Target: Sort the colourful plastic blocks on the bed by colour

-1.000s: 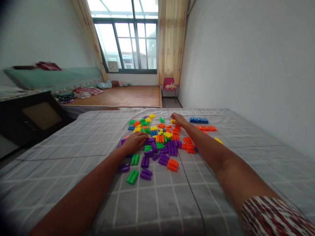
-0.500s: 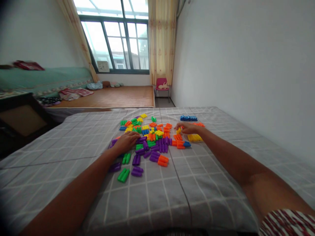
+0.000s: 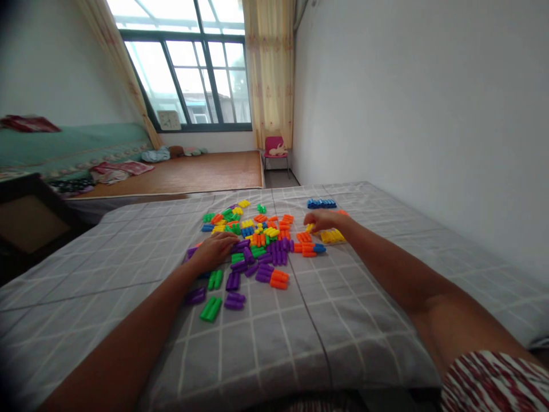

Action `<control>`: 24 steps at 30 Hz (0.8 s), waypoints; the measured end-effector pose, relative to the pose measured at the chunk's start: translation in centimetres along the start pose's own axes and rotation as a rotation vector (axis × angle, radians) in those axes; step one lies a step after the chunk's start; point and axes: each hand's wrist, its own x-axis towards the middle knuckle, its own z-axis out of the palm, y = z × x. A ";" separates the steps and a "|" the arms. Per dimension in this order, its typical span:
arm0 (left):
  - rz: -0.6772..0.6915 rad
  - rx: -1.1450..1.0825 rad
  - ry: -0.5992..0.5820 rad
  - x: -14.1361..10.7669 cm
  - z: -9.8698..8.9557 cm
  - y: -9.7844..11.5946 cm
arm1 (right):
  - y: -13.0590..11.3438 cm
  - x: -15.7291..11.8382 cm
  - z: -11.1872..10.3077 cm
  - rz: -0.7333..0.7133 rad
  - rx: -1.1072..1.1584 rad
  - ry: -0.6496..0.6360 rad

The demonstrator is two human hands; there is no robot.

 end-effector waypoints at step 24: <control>0.002 0.051 0.006 0.2 0.1 0.1 | -0.1 -8.5 -0.6 -0.093 0.143 0.042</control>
